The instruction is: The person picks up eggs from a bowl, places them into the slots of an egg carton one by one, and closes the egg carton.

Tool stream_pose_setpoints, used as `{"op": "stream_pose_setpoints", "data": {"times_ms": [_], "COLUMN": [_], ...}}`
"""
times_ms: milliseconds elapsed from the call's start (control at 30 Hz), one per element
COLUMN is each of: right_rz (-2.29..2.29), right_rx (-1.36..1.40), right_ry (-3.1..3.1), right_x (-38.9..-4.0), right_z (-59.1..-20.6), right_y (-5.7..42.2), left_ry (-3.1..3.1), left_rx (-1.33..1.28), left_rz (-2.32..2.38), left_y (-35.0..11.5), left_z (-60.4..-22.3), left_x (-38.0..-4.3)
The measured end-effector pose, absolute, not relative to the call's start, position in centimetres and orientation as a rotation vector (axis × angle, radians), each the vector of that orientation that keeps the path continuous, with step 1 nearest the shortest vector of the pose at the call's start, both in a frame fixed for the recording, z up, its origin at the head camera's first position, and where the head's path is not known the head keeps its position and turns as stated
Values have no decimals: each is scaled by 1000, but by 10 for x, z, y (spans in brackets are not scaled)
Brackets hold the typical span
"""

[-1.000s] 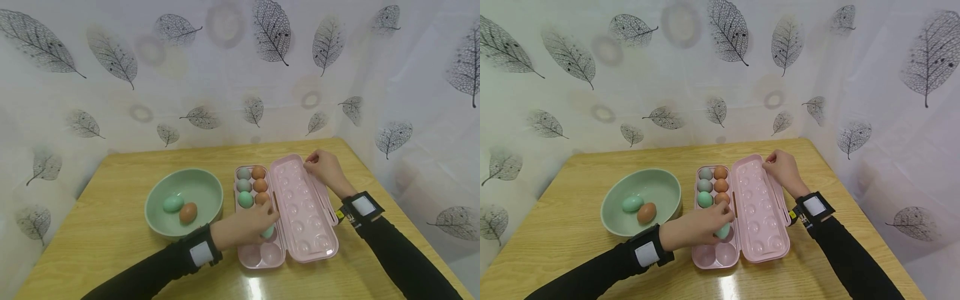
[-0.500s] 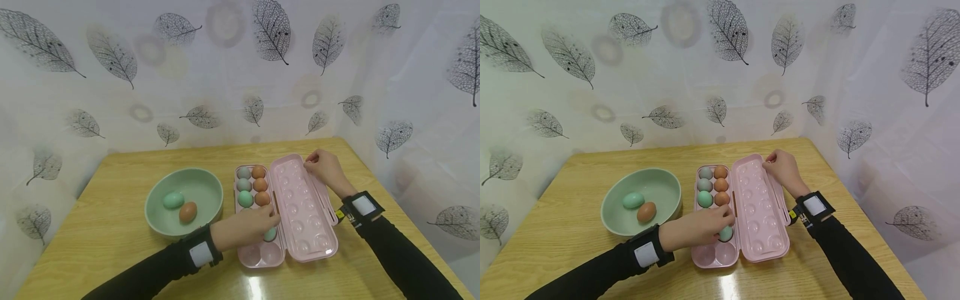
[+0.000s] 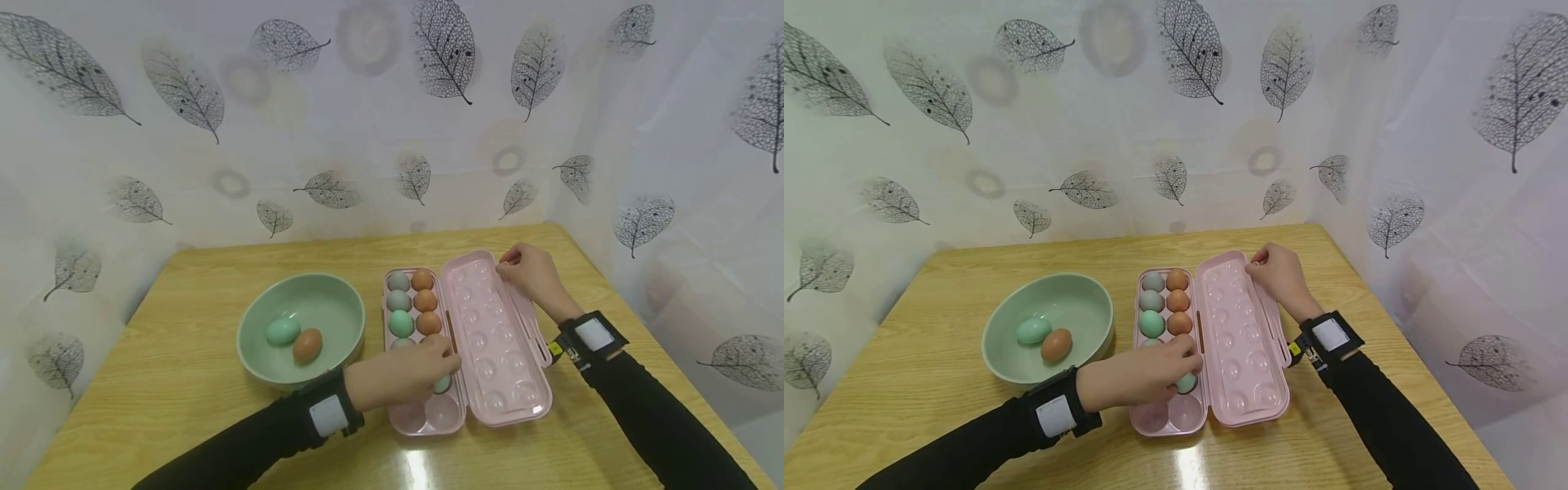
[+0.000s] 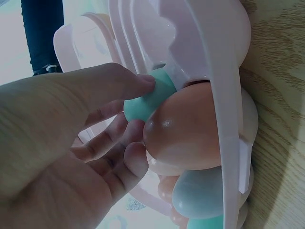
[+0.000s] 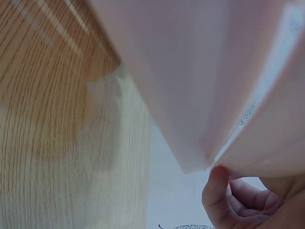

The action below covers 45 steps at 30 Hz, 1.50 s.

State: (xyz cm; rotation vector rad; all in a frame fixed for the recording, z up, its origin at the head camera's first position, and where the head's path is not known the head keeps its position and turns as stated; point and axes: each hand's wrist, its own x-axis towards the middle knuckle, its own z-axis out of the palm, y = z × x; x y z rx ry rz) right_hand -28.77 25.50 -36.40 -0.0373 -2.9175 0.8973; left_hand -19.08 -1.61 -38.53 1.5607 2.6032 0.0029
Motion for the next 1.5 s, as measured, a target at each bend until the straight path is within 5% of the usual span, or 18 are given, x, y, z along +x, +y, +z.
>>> {"op": "stream_pose_setpoints", "data": {"times_ms": [967,1267,1500], "right_rz": [904,907,916], "right_rx": [-52,-44,-46], "right_ry": [-2927,-2931,-2929], "right_x": [-286,-287,-286], "right_z": [-361,-361,-361], "right_y": [251,252,253], "left_ry": [2581,2704,2672], "left_rx": [1471,1730,1550], "left_rz": [104,-164,84], "left_y": [-28,-35,-42], "left_z": [-368,-346,-346], "left_x": [-204,-212,-216]}}
